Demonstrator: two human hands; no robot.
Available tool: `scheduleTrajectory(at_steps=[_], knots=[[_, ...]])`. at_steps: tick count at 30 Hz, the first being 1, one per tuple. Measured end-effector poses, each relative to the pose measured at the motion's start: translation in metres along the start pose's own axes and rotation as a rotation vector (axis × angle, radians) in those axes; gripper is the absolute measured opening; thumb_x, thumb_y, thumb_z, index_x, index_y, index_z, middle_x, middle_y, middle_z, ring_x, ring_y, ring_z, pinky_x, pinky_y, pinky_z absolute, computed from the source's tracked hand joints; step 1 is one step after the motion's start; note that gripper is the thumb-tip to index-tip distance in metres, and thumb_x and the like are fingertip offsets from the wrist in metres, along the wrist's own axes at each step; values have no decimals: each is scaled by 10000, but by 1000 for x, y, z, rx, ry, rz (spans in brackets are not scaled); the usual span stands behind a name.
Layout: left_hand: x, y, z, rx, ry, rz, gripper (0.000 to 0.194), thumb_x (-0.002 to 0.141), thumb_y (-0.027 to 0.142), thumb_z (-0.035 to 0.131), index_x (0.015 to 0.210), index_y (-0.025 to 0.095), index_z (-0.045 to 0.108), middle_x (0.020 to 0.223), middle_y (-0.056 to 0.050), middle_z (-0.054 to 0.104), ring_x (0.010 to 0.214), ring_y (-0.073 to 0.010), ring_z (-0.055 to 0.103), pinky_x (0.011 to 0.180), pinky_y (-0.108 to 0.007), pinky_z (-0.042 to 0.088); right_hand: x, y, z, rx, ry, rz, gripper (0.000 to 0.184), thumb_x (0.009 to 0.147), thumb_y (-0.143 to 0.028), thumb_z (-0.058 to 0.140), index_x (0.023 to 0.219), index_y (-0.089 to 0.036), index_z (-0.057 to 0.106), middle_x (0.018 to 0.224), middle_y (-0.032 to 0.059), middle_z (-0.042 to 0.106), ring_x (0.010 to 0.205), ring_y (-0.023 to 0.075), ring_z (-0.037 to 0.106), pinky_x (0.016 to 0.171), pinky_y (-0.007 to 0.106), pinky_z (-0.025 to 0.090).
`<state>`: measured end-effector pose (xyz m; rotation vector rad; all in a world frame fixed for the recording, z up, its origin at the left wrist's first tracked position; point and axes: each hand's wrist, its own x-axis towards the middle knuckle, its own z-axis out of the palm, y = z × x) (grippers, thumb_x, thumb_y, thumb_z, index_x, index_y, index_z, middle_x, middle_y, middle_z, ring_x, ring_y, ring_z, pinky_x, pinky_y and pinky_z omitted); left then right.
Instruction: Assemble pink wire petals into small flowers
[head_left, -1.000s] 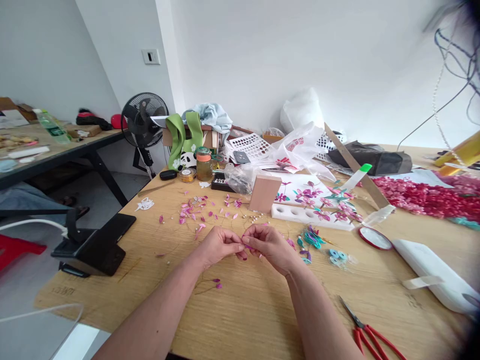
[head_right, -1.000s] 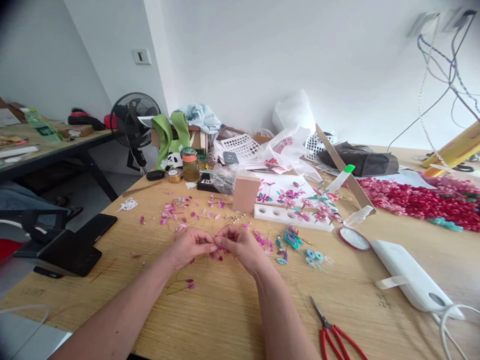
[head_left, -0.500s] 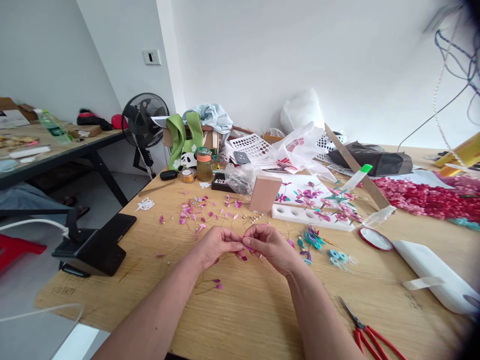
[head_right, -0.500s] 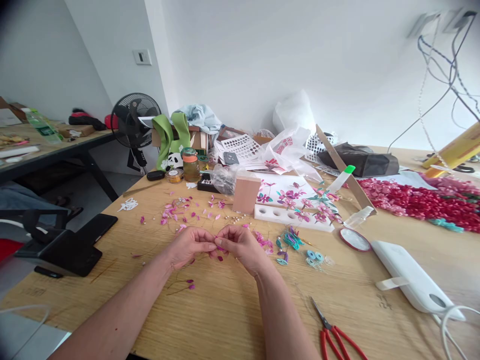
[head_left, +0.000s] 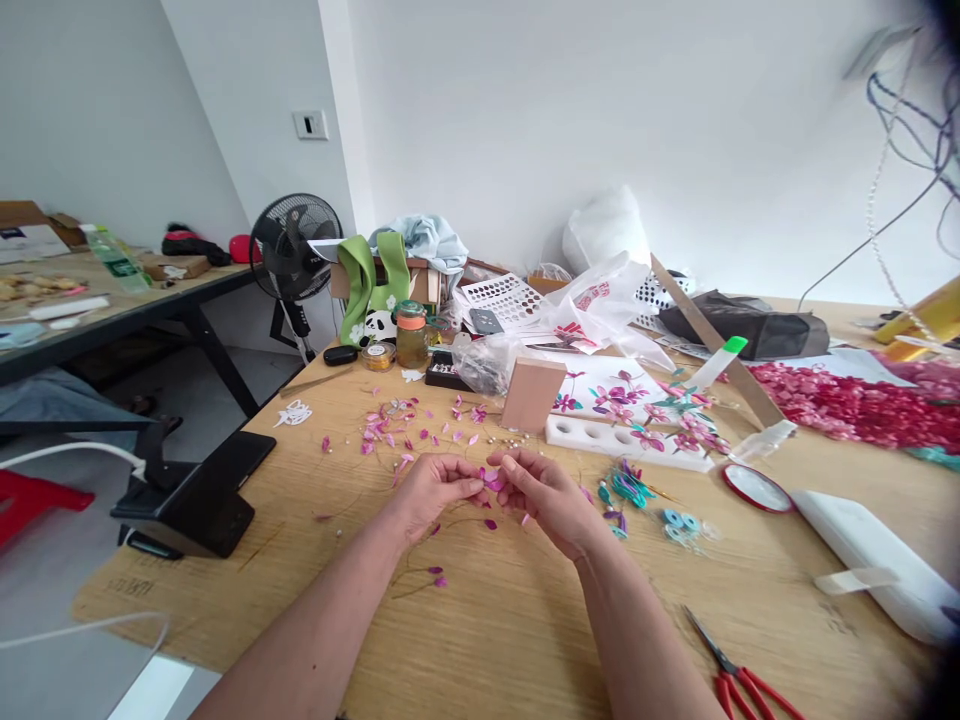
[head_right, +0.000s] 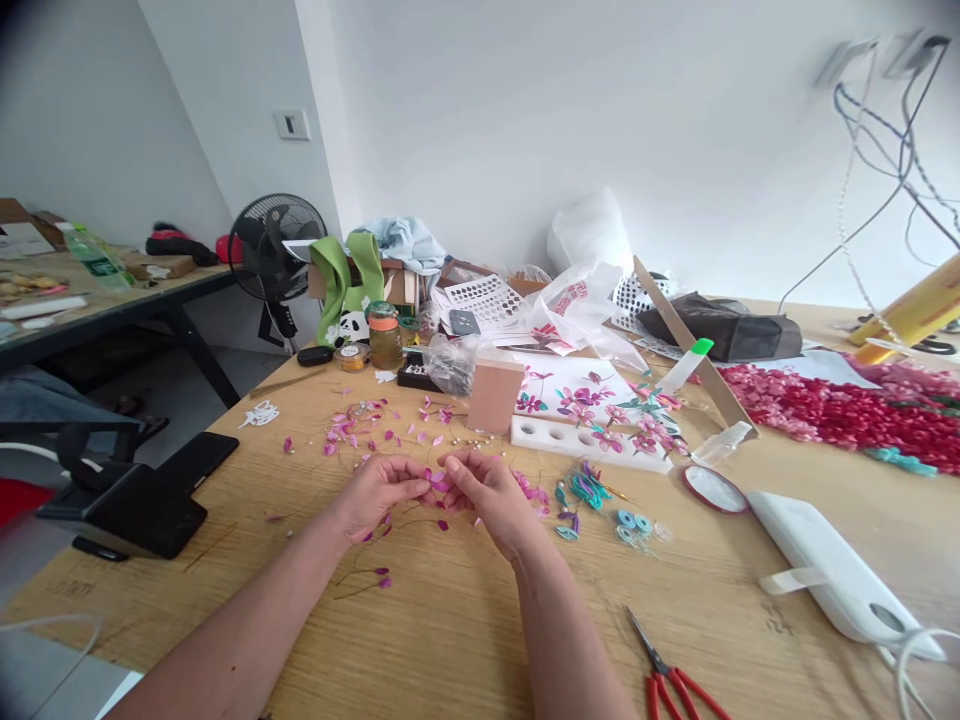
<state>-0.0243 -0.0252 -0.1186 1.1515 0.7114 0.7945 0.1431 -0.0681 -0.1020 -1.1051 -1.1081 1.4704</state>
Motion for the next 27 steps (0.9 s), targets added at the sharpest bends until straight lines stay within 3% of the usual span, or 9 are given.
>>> scheduleTrajectory(at_steps=[4, 13, 27], knots=[[2, -1, -1, -38, 30, 15, 203, 625, 281, 772, 737, 127, 702, 649, -32, 703, 613, -138, 627, 683, -269, 479, 0, -1, 2, -117, -10, 10, 383, 729, -531, 650, 699, -154, 589, 582, -14, 580, 483, 77, 483, 452, 207, 326], [3, 0, 2, -66, 115, 48, 216, 604, 285, 785, 720, 122, 705, 652, -29, 698, 621, -127, 616, 663, -248, 466, 0, -1, 4, -109, -42, 23, 354, 719, -483, 678, 654, -147, 588, 568, -15, 584, 464, 69, 479, 451, 208, 317], [3, -2, 3, -81, 109, 76, 156, 646, 257, 754, 707, 125, 699, 664, -25, 688, 641, -127, 595, 675, -256, 454, 2, 4, 10, 165, -68, 72, 295, 670, -413, 743, 672, -147, 614, 619, 9, 621, 505, 83, 515, 482, 216, 406]])
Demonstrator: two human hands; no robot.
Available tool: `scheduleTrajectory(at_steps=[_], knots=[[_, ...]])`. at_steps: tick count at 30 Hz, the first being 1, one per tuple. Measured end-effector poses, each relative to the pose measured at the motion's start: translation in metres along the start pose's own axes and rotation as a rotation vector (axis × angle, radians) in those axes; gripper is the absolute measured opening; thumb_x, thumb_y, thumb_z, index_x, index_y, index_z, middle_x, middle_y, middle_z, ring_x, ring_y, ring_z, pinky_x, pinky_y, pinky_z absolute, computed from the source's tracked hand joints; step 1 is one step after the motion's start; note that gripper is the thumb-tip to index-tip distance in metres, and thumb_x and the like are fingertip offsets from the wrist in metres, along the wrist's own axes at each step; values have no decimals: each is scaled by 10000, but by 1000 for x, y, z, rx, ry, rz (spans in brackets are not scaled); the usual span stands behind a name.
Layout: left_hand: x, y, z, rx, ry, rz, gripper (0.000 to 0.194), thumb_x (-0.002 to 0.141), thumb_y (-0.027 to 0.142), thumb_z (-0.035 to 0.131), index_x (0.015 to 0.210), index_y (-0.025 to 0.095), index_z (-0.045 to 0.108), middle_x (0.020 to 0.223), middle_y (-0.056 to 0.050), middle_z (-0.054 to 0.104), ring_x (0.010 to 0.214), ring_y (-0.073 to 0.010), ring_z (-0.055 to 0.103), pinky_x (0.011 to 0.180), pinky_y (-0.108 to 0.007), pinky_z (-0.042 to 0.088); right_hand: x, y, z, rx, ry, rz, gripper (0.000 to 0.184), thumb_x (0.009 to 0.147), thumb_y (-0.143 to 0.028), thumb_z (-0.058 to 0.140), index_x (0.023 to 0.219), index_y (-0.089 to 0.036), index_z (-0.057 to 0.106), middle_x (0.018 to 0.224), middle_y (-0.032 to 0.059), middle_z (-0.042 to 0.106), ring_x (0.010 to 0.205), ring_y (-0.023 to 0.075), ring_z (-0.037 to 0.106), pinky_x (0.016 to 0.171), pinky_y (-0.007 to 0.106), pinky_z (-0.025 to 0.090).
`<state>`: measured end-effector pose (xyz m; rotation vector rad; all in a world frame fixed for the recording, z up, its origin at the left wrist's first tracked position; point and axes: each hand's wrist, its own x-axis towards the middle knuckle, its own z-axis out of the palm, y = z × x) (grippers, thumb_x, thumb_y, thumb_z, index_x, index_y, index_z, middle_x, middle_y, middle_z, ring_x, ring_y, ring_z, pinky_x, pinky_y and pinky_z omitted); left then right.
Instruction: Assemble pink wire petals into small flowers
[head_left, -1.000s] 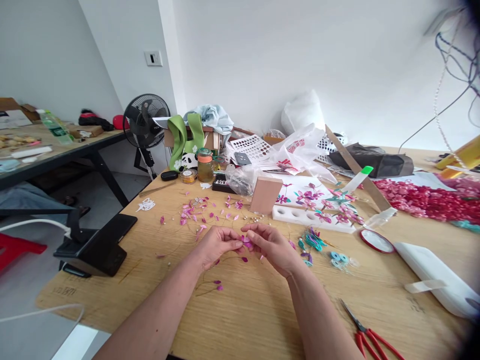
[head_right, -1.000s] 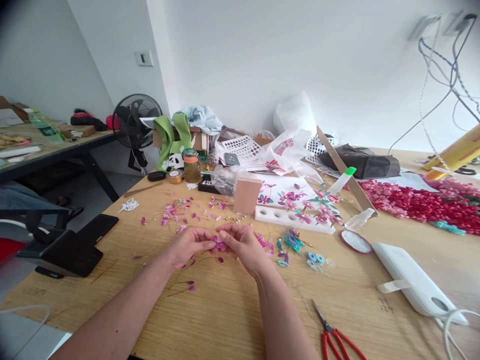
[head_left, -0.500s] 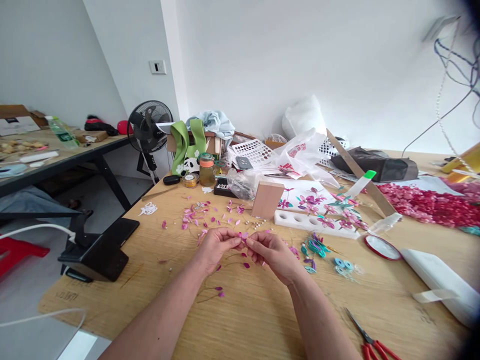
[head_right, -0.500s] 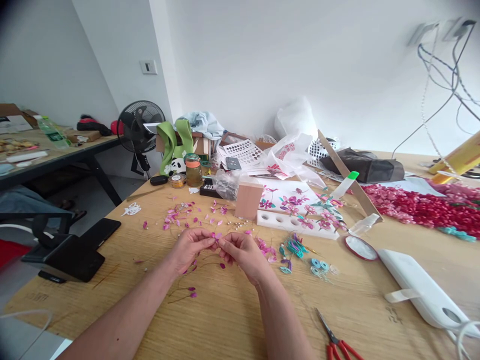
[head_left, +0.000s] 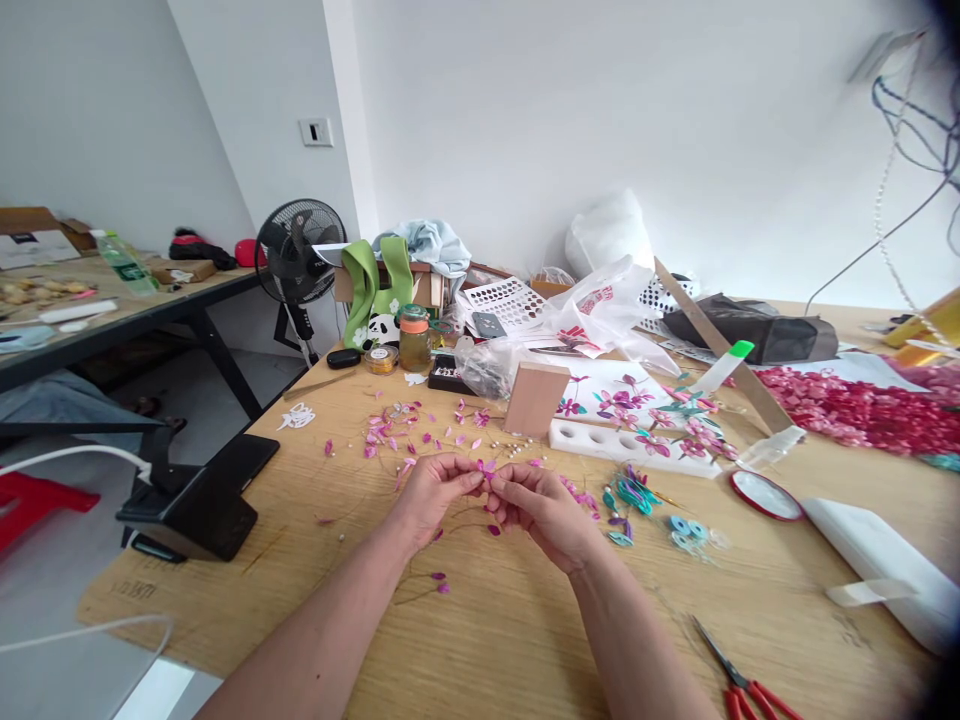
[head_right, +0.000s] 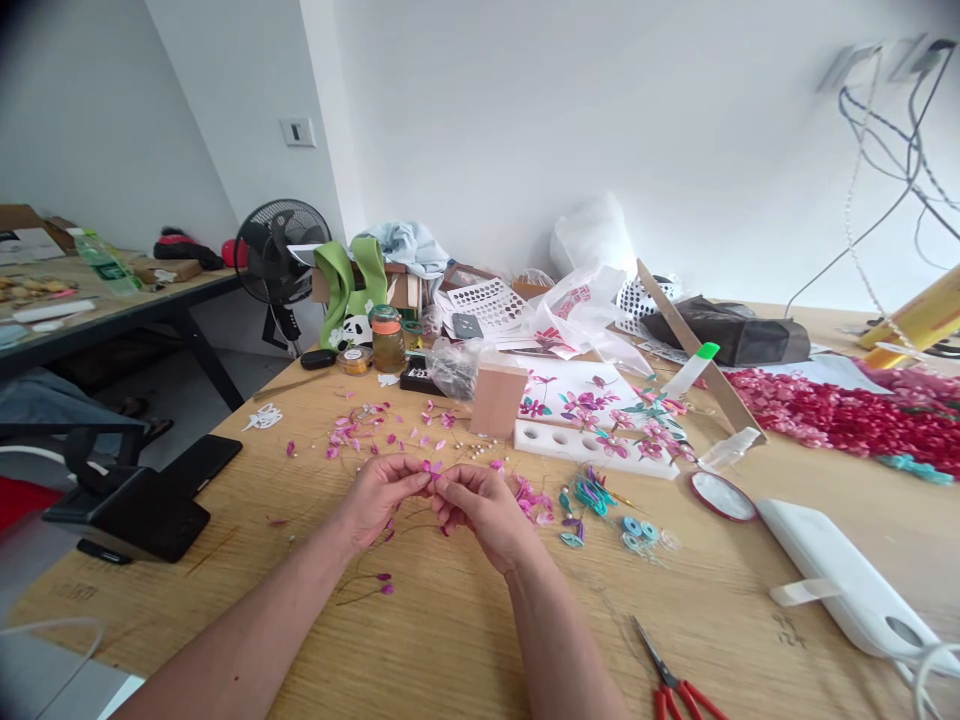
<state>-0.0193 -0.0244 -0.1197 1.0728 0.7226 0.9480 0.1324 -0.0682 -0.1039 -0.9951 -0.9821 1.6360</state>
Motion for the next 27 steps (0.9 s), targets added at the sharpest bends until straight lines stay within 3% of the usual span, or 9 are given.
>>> scheduleTrajectory(at_steps=[12, 15, 20, 23, 27], knots=[[-2, 2, 1, 44, -4, 43, 143, 674, 258, 729, 703, 123, 689, 671, -24, 673, 662, -134, 589, 692, -262, 452, 1, 1, 0, 58, -15, 32, 276, 661, -374, 753, 700, -133, 625, 612, 16, 616, 477, 75, 511, 432, 193, 383], [-2, 1, 1, 50, -16, 41, 152, 683, 267, 720, 727, 124, 691, 686, -27, 677, 672, -135, 590, 706, -264, 452, 0, 1, -1, -15, -7, 27, 340, 708, -462, 696, 719, -131, 619, 638, 31, 612, 492, 84, 516, 427, 197, 365], [-3, 2, 1, 106, -8, -7, 190, 642, 291, 745, 745, 138, 697, 711, -24, 684, 679, -141, 587, 712, -272, 444, 1, -1, -5, -280, 263, -147, 375, 728, -534, 643, 752, -160, 627, 616, 4, 547, 513, 98, 479, 417, 203, 326], [-4, 2, 1, 170, -62, -21, 188, 648, 305, 739, 714, 135, 692, 670, -17, 664, 645, -133, 568, 683, -266, 424, 2, -1, -7, -359, 223, -201, 349, 705, -513, 672, 802, -178, 653, 650, 1, 552, 534, 105, 460, 434, 214, 323], [-4, 0, 0, 199, -109, -24, 177, 653, 296, 734, 693, 133, 682, 660, -19, 657, 644, -138, 572, 675, -269, 420, 2, -1, -6, -406, 170, -196, 340, 693, -505, 683, 707, -171, 627, 600, -16, 514, 510, 93, 406, 451, 224, 304]])
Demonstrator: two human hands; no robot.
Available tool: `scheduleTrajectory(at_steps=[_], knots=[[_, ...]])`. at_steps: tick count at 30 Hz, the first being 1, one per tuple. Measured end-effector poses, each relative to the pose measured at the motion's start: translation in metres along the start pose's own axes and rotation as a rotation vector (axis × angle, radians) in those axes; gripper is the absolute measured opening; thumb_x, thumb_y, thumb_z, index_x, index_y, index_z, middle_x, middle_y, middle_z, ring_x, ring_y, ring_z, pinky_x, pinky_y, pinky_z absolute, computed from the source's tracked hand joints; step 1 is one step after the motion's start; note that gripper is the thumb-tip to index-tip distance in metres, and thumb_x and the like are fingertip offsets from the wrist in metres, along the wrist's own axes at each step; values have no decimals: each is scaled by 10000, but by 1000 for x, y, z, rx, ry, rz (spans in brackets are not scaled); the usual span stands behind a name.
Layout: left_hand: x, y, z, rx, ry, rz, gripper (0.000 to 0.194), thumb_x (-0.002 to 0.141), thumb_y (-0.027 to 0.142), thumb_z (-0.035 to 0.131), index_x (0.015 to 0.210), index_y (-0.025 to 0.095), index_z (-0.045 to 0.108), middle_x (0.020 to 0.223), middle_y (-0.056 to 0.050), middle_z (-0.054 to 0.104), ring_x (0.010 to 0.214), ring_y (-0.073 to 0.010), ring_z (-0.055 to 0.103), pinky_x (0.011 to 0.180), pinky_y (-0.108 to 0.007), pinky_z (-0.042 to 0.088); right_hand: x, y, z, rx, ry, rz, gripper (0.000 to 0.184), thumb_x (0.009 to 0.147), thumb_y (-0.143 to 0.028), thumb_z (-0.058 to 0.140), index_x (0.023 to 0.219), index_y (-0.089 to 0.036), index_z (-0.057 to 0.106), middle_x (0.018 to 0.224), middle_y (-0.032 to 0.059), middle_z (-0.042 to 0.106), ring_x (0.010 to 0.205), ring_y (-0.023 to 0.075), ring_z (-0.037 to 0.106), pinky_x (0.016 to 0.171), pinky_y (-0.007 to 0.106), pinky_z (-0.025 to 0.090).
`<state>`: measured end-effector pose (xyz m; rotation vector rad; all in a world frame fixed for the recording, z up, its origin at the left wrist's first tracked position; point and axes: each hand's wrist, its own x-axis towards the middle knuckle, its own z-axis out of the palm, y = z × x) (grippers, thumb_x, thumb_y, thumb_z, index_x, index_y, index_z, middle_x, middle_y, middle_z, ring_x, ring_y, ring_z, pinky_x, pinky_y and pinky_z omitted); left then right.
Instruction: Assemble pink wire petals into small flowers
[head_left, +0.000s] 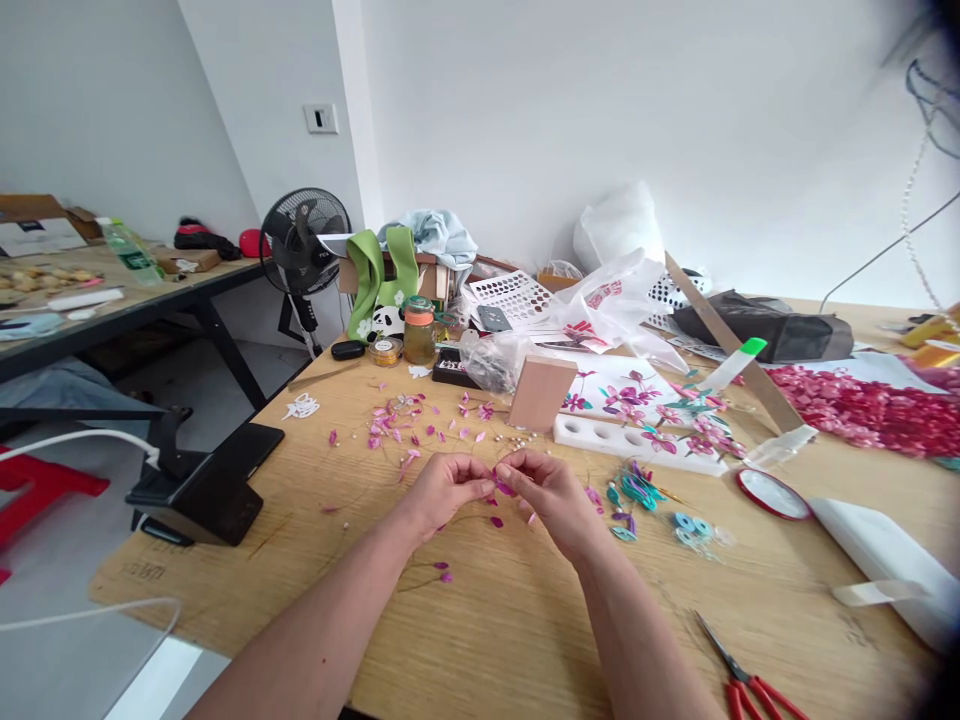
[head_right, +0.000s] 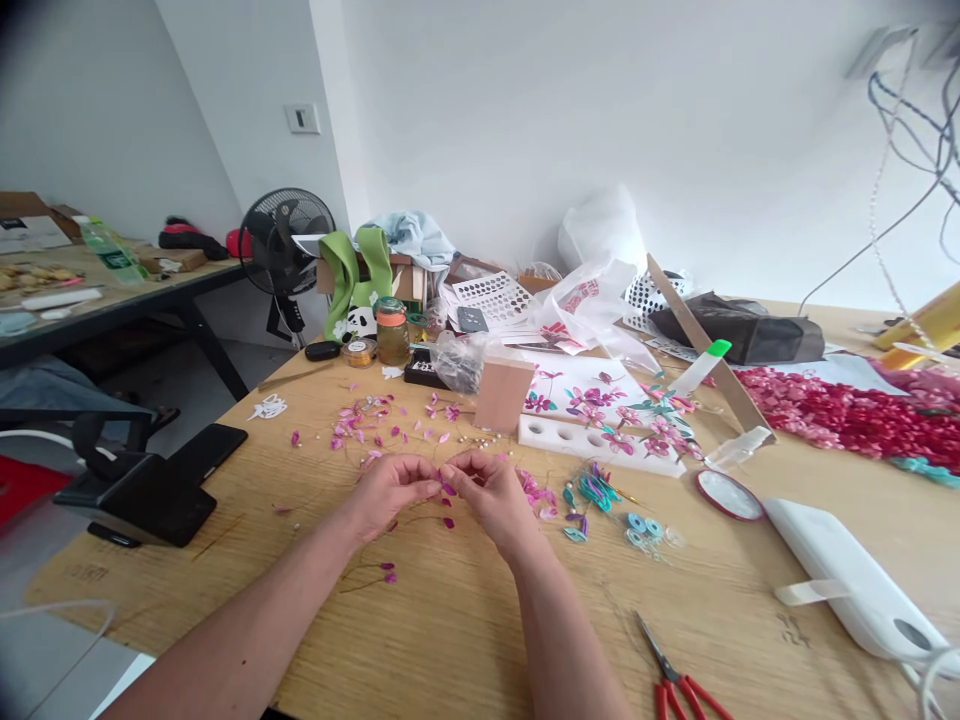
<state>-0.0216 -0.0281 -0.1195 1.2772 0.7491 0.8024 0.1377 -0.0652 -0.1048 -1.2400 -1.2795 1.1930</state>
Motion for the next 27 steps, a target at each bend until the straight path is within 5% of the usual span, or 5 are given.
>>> scheduleTrajectory(at_steps=[11, 27], knots=[[1, -2, 0, -20, -6, 4, 192, 639, 313, 744, 688, 137, 684, 683, -30, 675, 660, -154, 593, 682, -278, 436, -3, -6, 4, -14, -41, 16, 381, 765, -559, 584, 777, -178, 571, 643, -9, 533, 567, 108, 461, 467, 221, 304], [1, -2, -1, 62, -19, -59, 191, 641, 308, 737, 706, 133, 699, 693, -42, 700, 655, -160, 608, 673, -280, 439, -1, -1, 2, 54, -81, 86, 367, 670, -516, 703, 661, -171, 579, 497, -38, 517, 429, 72, 413, 406, 213, 269]])
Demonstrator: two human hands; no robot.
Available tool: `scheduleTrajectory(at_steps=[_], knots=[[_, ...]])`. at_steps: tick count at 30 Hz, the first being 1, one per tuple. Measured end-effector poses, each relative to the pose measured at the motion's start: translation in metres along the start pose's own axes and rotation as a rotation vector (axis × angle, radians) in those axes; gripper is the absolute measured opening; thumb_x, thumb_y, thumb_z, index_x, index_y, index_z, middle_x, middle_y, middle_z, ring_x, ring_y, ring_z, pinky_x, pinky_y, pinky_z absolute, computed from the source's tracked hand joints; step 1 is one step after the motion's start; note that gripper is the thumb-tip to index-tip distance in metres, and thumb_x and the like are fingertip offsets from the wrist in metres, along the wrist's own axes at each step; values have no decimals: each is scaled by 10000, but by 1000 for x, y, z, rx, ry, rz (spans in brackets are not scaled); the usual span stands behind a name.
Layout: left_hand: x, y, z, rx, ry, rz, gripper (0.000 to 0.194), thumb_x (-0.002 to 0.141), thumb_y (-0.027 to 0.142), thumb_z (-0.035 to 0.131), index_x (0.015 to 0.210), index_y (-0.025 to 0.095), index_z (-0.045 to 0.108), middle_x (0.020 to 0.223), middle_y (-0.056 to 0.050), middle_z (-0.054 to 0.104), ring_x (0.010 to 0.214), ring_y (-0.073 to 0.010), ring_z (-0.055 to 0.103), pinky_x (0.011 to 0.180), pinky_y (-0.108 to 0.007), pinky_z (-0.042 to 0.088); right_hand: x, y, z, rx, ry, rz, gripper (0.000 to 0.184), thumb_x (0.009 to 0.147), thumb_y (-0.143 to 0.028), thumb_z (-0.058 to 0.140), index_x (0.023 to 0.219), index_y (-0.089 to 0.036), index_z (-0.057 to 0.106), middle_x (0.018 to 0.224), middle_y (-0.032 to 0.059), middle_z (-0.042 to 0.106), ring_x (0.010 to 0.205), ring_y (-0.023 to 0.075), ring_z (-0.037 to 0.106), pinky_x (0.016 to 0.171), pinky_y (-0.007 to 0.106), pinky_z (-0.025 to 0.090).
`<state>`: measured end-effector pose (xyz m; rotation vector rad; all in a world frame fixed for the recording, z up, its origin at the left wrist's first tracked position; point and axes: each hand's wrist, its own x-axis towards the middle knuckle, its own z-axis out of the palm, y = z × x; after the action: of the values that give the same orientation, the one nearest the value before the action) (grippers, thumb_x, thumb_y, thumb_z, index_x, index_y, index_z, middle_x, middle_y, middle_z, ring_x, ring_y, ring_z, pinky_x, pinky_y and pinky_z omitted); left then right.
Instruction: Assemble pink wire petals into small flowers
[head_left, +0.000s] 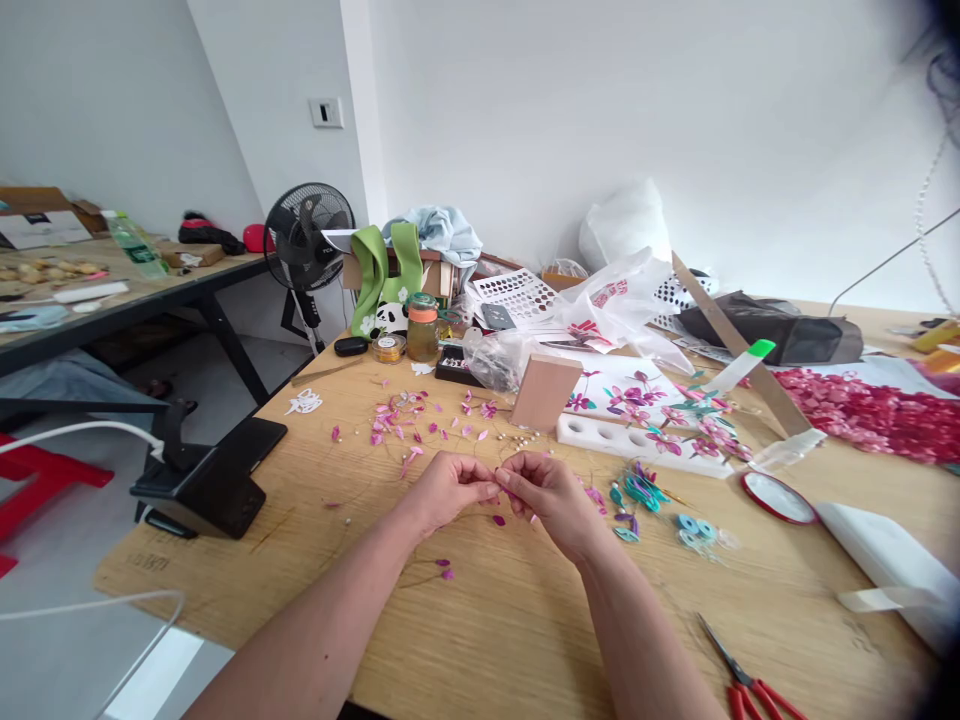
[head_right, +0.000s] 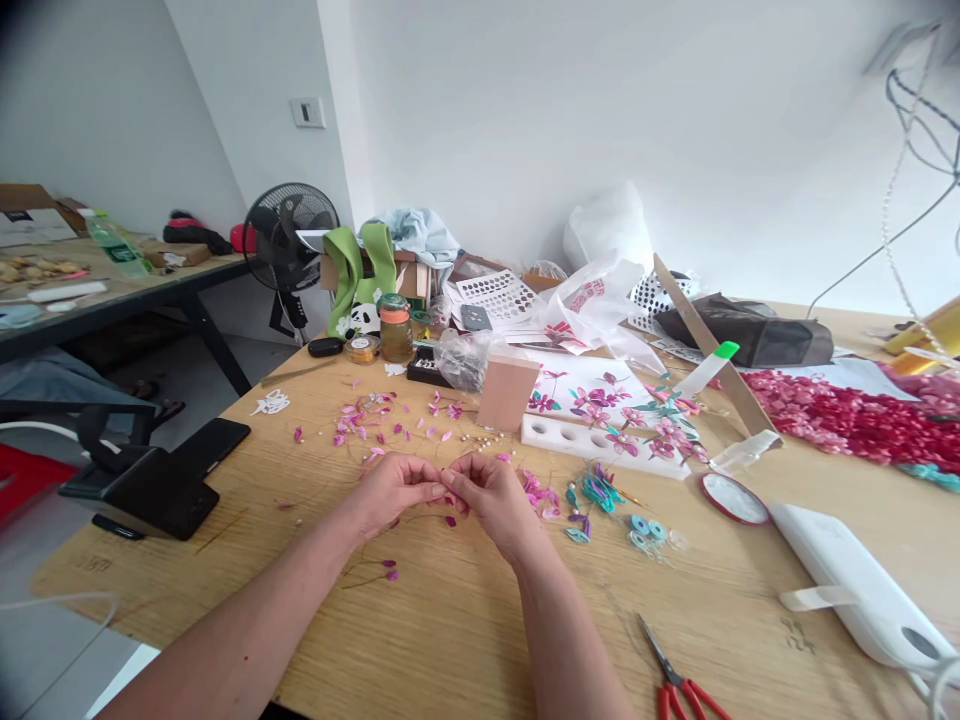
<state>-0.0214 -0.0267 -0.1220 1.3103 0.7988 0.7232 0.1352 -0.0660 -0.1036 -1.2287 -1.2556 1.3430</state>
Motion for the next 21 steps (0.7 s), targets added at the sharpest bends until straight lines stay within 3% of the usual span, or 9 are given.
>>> scheduleTrajectory(at_steps=[9, 21], knots=[[-1, 2, -5, -5, -93, -67, 260, 633, 333, 740, 771, 115, 705, 724, -52, 700, 688, -170, 616, 687, -289, 437, 0, 1, -3, -1, -59, 25, 335, 678, -469, 715, 695, -162, 582, 538, -38, 550, 445, 68, 437, 425, 204, 267], [-3, 5, -6, -37, -112, -47, 235, 612, 324, 754, 720, 120, 707, 695, -47, 692, 664, -159, 602, 678, -278, 432, -2, -1, -2, -25, -64, 18, 338, 730, -484, 660, 710, -158, 575, 551, -30, 551, 459, 71, 447, 438, 196, 297]])
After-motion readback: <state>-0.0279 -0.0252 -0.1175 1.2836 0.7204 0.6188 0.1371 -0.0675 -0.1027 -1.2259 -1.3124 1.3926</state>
